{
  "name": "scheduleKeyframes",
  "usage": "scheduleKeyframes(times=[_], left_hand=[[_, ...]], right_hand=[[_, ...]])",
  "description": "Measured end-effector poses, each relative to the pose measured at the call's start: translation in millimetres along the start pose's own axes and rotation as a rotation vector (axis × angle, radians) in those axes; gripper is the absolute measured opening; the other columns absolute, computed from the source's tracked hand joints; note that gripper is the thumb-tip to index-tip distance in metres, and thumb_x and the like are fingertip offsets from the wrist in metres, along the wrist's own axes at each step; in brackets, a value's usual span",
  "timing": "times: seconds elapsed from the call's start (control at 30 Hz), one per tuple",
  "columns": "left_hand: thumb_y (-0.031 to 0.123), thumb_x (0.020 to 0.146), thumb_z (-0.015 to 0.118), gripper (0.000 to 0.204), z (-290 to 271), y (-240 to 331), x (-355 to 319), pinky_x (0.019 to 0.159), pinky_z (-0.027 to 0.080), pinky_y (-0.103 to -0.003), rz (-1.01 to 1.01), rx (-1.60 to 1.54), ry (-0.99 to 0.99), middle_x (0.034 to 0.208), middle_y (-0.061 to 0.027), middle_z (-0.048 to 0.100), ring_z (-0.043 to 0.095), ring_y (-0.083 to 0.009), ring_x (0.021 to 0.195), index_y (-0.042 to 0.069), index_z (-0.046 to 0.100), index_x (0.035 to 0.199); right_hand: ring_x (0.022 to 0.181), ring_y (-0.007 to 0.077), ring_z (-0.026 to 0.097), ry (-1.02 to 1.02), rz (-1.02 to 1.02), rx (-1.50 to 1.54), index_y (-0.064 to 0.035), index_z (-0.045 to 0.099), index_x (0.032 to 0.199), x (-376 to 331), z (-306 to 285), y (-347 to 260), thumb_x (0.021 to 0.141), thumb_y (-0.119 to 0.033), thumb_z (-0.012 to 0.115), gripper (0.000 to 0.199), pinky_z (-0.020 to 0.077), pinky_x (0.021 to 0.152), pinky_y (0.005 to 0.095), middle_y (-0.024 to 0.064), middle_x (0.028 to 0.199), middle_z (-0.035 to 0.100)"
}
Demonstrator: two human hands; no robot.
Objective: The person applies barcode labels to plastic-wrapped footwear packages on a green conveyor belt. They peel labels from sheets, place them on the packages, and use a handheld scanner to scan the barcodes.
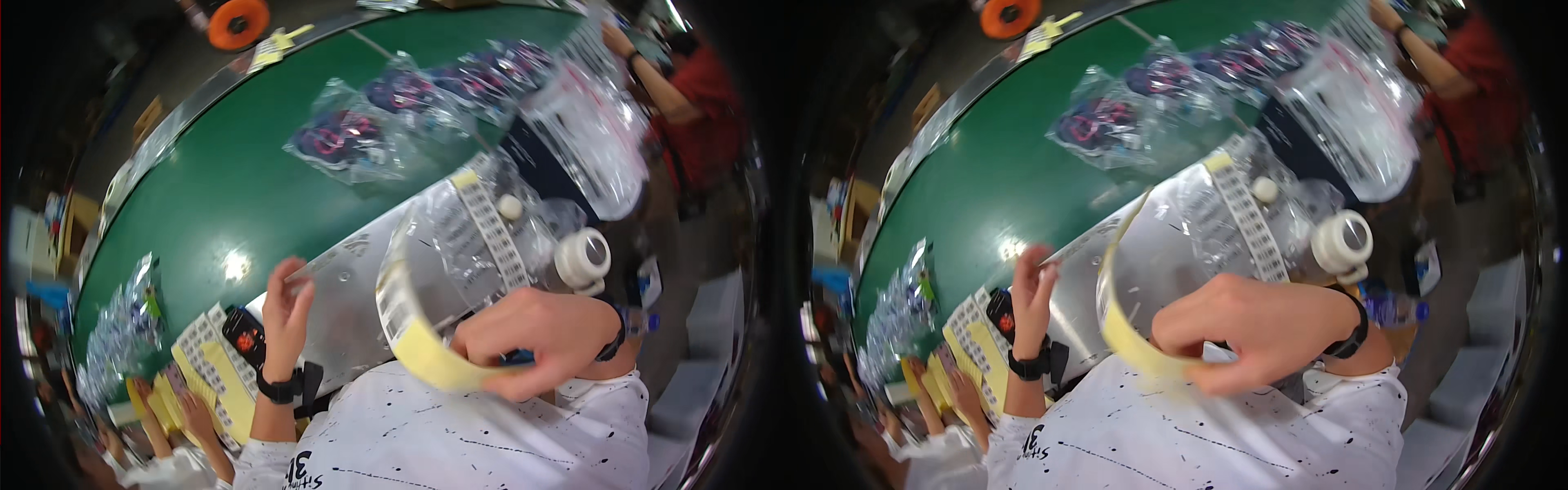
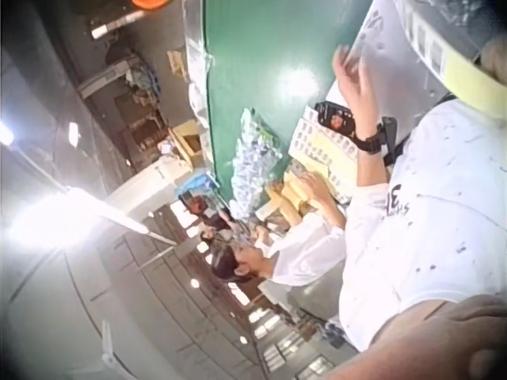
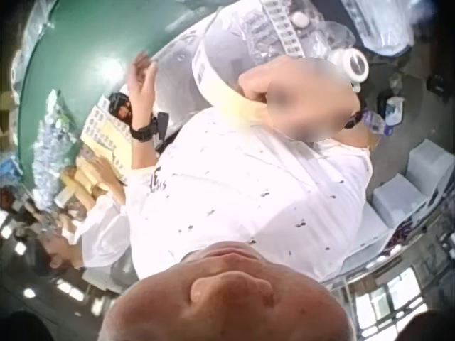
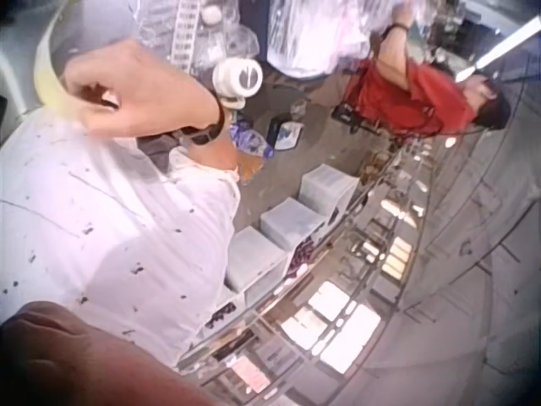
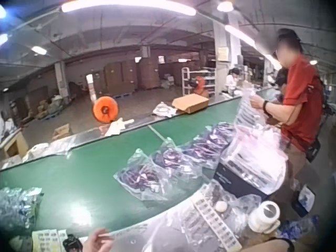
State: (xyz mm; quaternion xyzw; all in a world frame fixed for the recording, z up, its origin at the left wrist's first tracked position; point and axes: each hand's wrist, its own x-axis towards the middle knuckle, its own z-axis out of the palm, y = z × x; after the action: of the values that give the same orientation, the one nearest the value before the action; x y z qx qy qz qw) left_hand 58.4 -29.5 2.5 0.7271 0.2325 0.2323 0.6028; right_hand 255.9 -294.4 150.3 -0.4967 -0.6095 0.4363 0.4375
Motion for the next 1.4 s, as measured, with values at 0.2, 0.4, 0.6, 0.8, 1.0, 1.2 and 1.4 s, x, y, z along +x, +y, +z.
scheduleKeyframes(times=[0.2, 0.4, 0.6, 0.8, 1.0, 1.2, 1.4], left_hand=[[0.029, 0.101, 0.042, 0.048, -10, 71, 32, 0.108, 0.034, -0.039, 0.343, -0.039, -0.288, 0.135, -0.0153, 0.054, 0.051, -0.0234, 0.124, -0.002, 0.045, 0.138], [0.041, 0.101, 0.045, 0.054, -13, 26, -4, 0.088, 0.054, -0.038, -0.162, -0.42, -0.559, 0.115, -0.0222, 0.064, 0.067, -0.0301, 0.101, -0.007, 0.054, 0.124], [0.044, 0.104, 0.031, 0.055, -27, 25, -16, 0.077, 0.058, -0.034, -0.474, -0.918, -0.335, 0.106, -0.0249, 0.066, 0.07, -0.0298, 0.091, -0.002, 0.051, 0.127], [0.037, 0.105, 0.033, 0.048, -42, 26, -21, 0.077, 0.056, -0.029, -0.481, -0.843, -0.271, 0.108, -0.0194, 0.066, 0.068, -0.0212, 0.089, -0.001, 0.045, 0.134], [0.023, 0.094, 0.061, 0.039, -36, 23, -5, 0.089, 0.049, -0.033, -0.325, -0.231, -0.089, 0.11, -0.0092, 0.064, 0.059, -0.0153, 0.1, -0.003, 0.055, 0.122], [0.024, 0.091, 0.067, 0.044, -27, 30, 3, 0.089, 0.048, -0.03, -0.303, -0.042, -0.149, 0.113, -0.0089, 0.062, 0.057, -0.0148, 0.103, -0.006, 0.055, 0.12], [0.027, 0.09, 0.067, 0.044, -24, 26, -1, 0.082, 0.051, -0.031, -0.263, -0.082, -0.111, 0.105, -0.0115, 0.068, 0.064, -0.0168, 0.091, -0.002, 0.059, 0.122]], right_hand=[[0.08, 0.0172, 0.067, -0.039, 0.052, -0.159, 0.0022, 0.061, 0.101, 77, -39, 6, 0.079, 0.001, 0.064, 0.022, 0.0524, 0.074, 0.0275, 0.0089, 0.088, 0.065], [0.076, 0.0071, 0.061, 0.311, 0.084, 0.165, -0.0008, 0.061, 0.108, 178, -65, 89, 0.087, -0.009, 0.064, 0.023, 0.0481, 0.066, 0.0224, 0.0008, 0.088, 0.066], [0.074, 0.0066, 0.06, 0.285, 0.1, 0.24, -0.0015, 0.061, 0.111, 202, -36, 130, 0.088, -0.01, 0.065, 0.025, 0.0469, 0.061, 0.0215, 0.0012, 0.089, 0.067], [0.085, 0.0136, 0.064, 0.353, 0.095, 0.495, 0.0008, 0.049, 0.128, 210, -24, 134, 0.087, -0.009, 0.066, 0.045, 0.0516, 0.068, 0.0252, 0.0079, 0.102, 0.066], [0.101, 0.0213, 0.064, 0.352, 0.199, 0.708, 0.003, 0.03, 0.142, 195, 28, 138, 0.085, -0.007, 0.071, 0.07, 0.0526, 0.087, 0.0326, 0.0166, 0.116, 0.063], [0.097, 0.0169, 0.064, 0.32, 0.153, 0.436, 0.003, 0.04, 0.135, 191, 44, 142, 0.08, -0.011, 0.078, 0.068, 0.0521, 0.087, 0.0294, 0.0141, 0.108, 0.065], [0.094, 0.0169, 0.065, 0.365, 0.153, 0.445, 0.0033, 0.043, 0.128, 187, 41, 134, 0.081, -0.01, 0.077, 0.059, 0.0536, 0.084, 0.0292, 0.0145, 0.107, 0.065]])
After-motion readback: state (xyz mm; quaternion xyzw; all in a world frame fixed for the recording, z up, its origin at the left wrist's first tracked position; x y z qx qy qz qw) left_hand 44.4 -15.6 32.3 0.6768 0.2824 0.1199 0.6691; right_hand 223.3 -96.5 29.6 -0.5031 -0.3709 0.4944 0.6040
